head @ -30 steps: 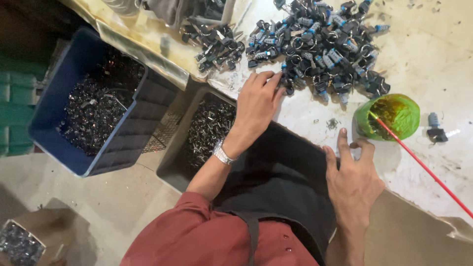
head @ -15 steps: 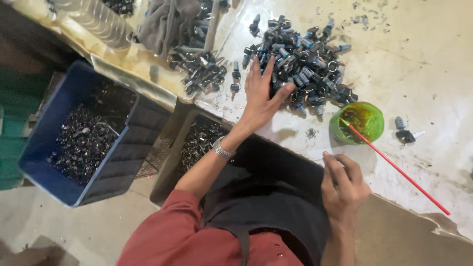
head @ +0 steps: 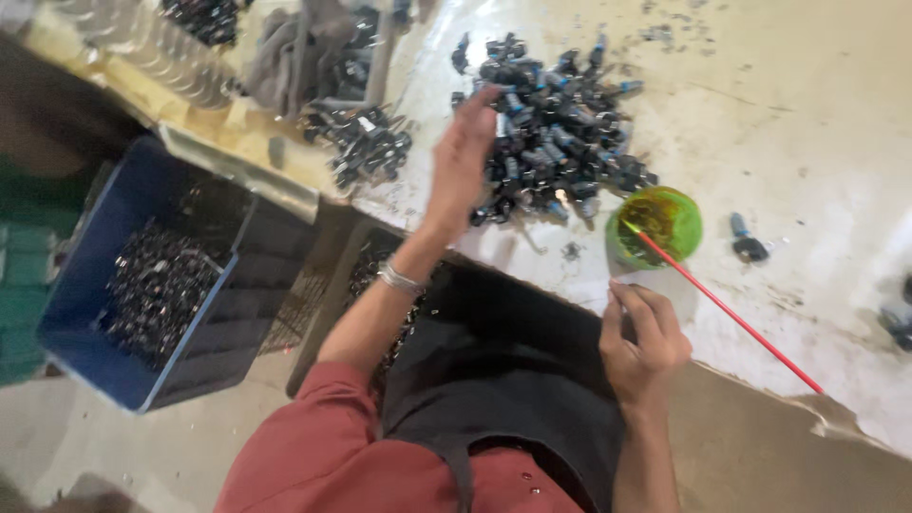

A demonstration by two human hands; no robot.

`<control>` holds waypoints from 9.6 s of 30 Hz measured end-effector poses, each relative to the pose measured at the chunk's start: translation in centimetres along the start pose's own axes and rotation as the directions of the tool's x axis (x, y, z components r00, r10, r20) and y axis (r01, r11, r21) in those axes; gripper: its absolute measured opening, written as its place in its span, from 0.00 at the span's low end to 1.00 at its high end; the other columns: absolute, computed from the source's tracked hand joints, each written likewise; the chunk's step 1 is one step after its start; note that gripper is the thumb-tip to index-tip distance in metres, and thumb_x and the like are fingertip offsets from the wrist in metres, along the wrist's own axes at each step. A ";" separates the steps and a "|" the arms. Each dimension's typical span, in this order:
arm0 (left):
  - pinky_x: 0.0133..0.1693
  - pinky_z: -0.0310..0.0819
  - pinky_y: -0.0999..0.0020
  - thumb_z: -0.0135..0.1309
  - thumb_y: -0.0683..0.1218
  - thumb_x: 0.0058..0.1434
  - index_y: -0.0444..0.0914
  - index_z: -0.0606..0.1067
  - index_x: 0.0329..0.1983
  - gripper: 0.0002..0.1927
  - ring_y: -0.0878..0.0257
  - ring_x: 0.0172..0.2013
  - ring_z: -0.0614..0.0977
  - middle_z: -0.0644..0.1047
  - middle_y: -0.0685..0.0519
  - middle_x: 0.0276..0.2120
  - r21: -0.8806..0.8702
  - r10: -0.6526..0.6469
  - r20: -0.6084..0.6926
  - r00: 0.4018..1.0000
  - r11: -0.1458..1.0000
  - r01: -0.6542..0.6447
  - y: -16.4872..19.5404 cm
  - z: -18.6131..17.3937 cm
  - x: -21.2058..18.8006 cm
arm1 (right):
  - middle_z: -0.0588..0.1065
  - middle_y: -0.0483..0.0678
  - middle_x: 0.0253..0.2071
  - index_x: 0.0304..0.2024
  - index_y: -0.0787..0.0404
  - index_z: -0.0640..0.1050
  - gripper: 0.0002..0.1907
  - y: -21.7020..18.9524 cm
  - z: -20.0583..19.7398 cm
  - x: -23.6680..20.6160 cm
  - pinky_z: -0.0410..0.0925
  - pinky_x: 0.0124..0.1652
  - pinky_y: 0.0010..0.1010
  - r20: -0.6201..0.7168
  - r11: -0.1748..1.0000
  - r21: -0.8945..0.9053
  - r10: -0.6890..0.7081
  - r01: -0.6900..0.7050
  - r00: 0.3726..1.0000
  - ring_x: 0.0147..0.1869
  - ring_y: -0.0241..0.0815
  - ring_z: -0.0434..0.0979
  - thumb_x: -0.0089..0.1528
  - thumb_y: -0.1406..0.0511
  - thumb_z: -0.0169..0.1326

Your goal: The person picks up a small black plastic component from the workbench, holds it in one hand, and uses a long red-handled brush dipped in a green cup of liquid to coat a part of the component. They then press or fit a small metal insert into the component and set it back on the table, repeating this cycle with successive components.

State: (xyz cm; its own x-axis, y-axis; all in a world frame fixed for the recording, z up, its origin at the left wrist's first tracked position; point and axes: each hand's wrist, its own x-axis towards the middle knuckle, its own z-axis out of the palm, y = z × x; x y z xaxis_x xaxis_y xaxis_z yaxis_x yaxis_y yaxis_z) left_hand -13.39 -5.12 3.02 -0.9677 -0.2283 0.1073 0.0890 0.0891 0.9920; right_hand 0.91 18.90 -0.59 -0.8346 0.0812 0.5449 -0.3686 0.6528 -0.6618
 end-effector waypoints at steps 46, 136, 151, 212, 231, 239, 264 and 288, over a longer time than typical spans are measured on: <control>0.49 0.77 0.59 0.62 0.45 0.61 0.37 0.80 0.45 0.11 0.50 0.45 0.83 0.82 0.48 0.40 0.370 0.598 0.408 0.690 0.582 -0.724 7.2 -1.2 6.0 | 0.80 0.49 0.42 0.45 0.61 0.82 0.11 -1.1 0.6 -0.5 0.67 0.30 0.26 -0.051 0.994 0.051 -0.090 0.093 0.995 0.31 0.36 0.76 0.61 0.76 0.62; 0.61 0.68 0.55 0.61 0.35 0.60 0.34 0.78 0.54 0.18 0.48 0.57 0.75 0.78 0.46 0.52 0.635 0.294 -0.001 0.956 0.738 -0.227 -0.4 -7.0 -15.3 | 0.79 0.62 0.41 0.52 0.70 0.72 0.11 1.2 -5.4 -1.6 0.59 0.23 0.23 -0.206 0.774 0.516 0.529 -0.368 0.823 0.22 0.35 0.65 0.78 0.65 0.47; 0.57 0.66 0.53 0.65 0.50 0.66 0.37 0.76 0.62 0.24 0.51 0.56 0.72 0.76 0.50 0.54 0.806 0.341 0.238 0.909 0.453 -0.381 -2.5 -3.7 -11.3 | 0.71 0.50 0.51 0.63 0.53 0.78 0.29 -5.0 0.8 -0.3 0.68 0.29 0.37 0.430 0.875 -0.462 0.078 0.145 0.899 0.36 0.49 0.77 0.61 0.56 0.67; 0.47 0.75 0.69 0.58 0.45 0.71 0.28 0.79 0.53 0.15 0.67 0.39 0.80 0.81 0.50 0.39 -0.595 -0.376 0.640 0.670 0.310 0.742 -4.3 0.9 -15.0 | 0.75 0.52 0.36 0.46 0.62 0.74 0.14 0.5 -6.8 -5.6 0.50 0.18 0.20 0.099 0.168 0.908 0.804 -0.383 0.587 0.21 0.34 0.60 0.76 0.58 0.53; 0.47 0.74 0.68 0.58 0.44 0.68 0.29 0.80 0.49 0.13 0.65 0.41 0.80 0.81 0.53 0.38 -0.563 -0.356 0.629 0.691 0.404 0.721 -2.5 -3.2 -14.8 | 0.76 0.55 0.37 0.45 0.69 0.75 0.18 0.7 -5.4 -3.1 0.53 0.18 0.22 -0.335 0.545 0.820 0.705 -0.175 0.625 0.23 0.36 0.66 0.71 0.58 0.55; 0.50 0.73 0.53 0.60 0.39 0.60 0.38 0.82 0.47 0.12 0.51 0.45 0.82 0.83 0.50 0.41 0.850 0.281 0.369 0.886 0.284 -0.444 -2.3 -13.2 -14.8 | 0.79 0.57 0.43 0.50 0.69 0.75 0.14 1.2 -2.9 -1.5 0.62 0.25 0.21 -0.112 0.797 0.446 0.502 -0.408 0.858 0.32 0.37 0.77 0.78 0.61 0.52; 0.56 0.71 0.55 0.61 0.36 0.58 0.40 0.81 0.53 0.19 0.49 0.55 0.73 0.75 0.50 0.50 0.608 0.462 0.413 0.785 0.502 -0.615 -1.3 -5.9 -5.7 | 0.73 0.49 0.53 0.58 0.56 0.81 0.26 -4.4 -0.1 -0.7 0.70 0.32 0.35 0.337 0.885 -0.461 0.102 0.070 0.936 0.33 0.43 0.74 0.57 0.60 0.69; 0.46 0.80 0.66 0.69 0.36 0.59 0.33 0.77 0.51 0.18 0.57 0.42 0.85 0.81 0.46 0.45 0.317 0.291 0.208 0.934 0.883 -0.346 1.6 -1.6 -13.4 | 0.81 0.53 0.47 0.43 0.66 0.80 0.07 -3.7 -0.7 -2.8 0.70 0.32 0.19 0.210 0.626 0.627 0.437 -0.463 0.875 0.34 0.30 0.76 0.65 0.78 0.56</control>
State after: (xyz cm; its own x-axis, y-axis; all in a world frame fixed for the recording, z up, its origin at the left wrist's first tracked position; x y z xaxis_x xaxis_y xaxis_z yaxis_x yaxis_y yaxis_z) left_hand 0.13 -3.47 3.23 -0.9269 0.0146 0.3750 0.3382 0.4653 0.8180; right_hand 4.91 16.80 0.68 -0.9769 0.1983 0.0793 -0.1008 -0.1012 -0.9897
